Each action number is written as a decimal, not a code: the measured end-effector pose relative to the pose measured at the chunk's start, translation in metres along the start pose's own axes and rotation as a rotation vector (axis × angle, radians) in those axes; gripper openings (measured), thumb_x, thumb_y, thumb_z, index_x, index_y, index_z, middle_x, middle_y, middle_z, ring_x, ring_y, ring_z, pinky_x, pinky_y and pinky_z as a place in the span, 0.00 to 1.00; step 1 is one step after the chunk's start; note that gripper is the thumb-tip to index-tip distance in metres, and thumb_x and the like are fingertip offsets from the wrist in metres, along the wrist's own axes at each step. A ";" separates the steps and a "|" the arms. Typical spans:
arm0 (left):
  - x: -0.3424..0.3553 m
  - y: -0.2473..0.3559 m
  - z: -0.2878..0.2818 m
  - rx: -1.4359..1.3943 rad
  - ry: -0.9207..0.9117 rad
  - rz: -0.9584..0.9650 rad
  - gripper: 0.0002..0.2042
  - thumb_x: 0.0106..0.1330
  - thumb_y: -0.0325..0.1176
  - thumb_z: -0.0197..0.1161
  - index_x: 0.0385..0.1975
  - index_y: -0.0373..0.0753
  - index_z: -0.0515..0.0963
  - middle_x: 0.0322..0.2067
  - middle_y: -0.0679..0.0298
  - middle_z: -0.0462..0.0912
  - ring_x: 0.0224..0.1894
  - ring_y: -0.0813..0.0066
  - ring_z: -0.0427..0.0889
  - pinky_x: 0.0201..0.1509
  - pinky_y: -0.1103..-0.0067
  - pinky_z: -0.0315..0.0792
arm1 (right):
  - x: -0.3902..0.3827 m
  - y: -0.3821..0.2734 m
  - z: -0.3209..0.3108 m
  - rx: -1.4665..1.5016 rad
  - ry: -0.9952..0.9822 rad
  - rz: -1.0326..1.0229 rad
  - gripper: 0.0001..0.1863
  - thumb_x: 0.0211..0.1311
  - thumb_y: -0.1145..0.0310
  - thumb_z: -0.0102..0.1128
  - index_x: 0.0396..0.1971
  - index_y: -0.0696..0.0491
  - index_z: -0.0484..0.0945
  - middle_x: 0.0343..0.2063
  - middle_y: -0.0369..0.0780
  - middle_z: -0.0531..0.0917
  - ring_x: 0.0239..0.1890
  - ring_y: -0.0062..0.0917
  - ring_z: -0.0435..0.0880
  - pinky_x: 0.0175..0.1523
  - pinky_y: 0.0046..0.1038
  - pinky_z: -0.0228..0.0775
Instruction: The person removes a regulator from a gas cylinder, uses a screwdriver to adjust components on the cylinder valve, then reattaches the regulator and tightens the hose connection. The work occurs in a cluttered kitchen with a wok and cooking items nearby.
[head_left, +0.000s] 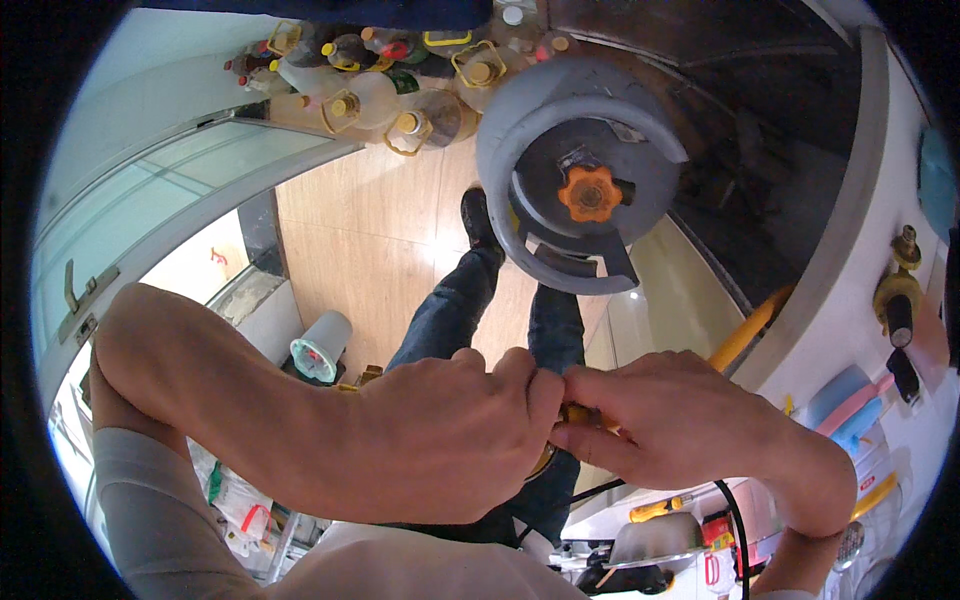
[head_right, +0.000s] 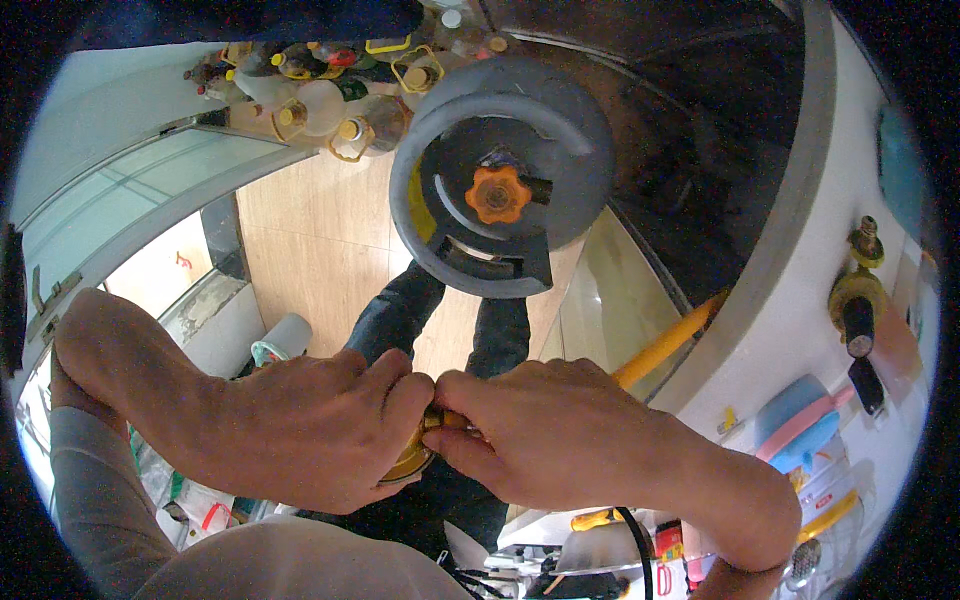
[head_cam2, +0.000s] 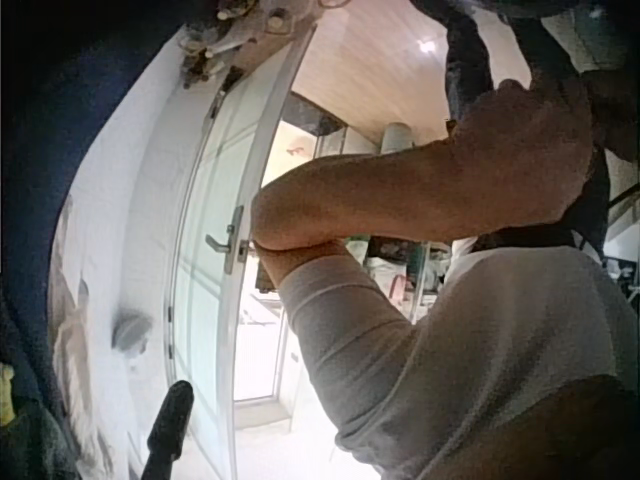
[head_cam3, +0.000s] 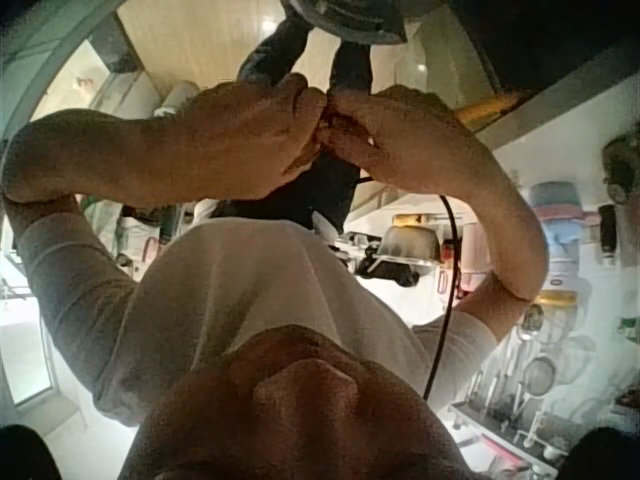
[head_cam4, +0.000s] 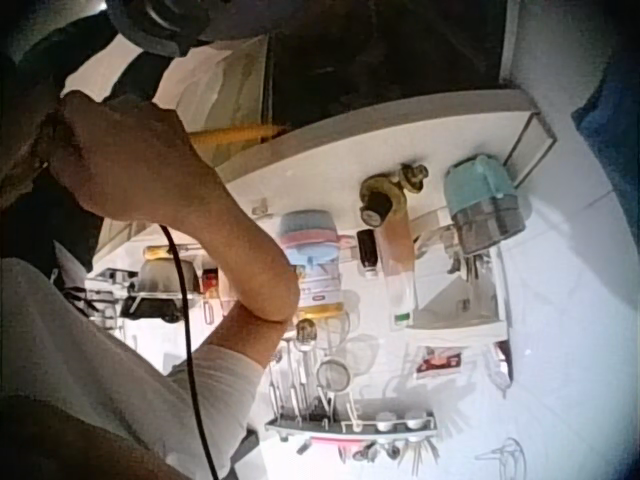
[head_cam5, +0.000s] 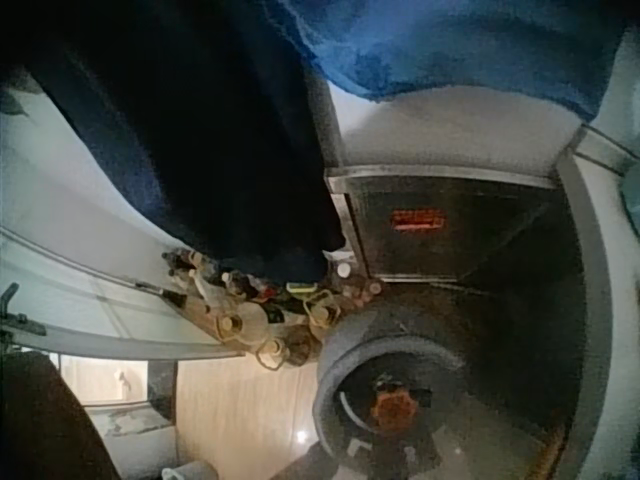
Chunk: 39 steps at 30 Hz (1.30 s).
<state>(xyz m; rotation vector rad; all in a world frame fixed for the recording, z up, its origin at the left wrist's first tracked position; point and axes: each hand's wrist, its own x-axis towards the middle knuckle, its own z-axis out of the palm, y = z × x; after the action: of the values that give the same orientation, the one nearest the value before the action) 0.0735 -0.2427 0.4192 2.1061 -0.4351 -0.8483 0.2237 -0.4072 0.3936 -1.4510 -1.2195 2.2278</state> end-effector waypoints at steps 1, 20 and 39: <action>-0.001 0.002 0.002 -0.020 0.002 -0.033 0.15 0.61 0.32 0.62 0.33 0.20 0.74 0.23 0.56 0.74 0.19 0.66 0.78 0.21 0.73 0.76 | 0.000 0.000 0.000 -0.001 0.013 0.000 0.17 0.74 0.52 0.54 0.42 0.52 0.74 0.28 0.47 0.85 0.33 0.47 0.87 0.39 0.48 0.77; -0.007 0.006 -0.032 -0.497 -0.355 -0.166 0.23 0.64 0.43 0.69 0.44 0.30 0.67 0.37 0.47 0.80 0.33 0.47 0.85 0.33 0.64 0.82 | -0.016 -0.005 0.027 -0.066 0.336 -0.249 0.12 0.63 0.54 0.59 0.28 0.47 0.77 0.17 0.42 0.83 0.21 0.39 0.85 0.22 0.42 0.75; -0.013 -0.006 -0.025 -1.102 -0.609 -0.139 0.24 0.66 0.44 0.69 0.54 0.35 0.71 0.38 0.51 0.84 0.37 0.55 0.86 0.38 0.66 0.79 | -0.018 -0.009 0.020 -0.011 -0.136 -0.305 0.16 0.71 0.51 0.56 0.35 0.50 0.76 0.17 0.41 0.81 0.18 0.38 0.83 0.21 0.41 0.75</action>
<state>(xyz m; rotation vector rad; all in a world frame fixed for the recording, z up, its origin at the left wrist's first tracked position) 0.0816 -0.2179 0.4316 0.8519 -0.0591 -1.3964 0.2132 -0.4223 0.4157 -1.0468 -1.3906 2.1385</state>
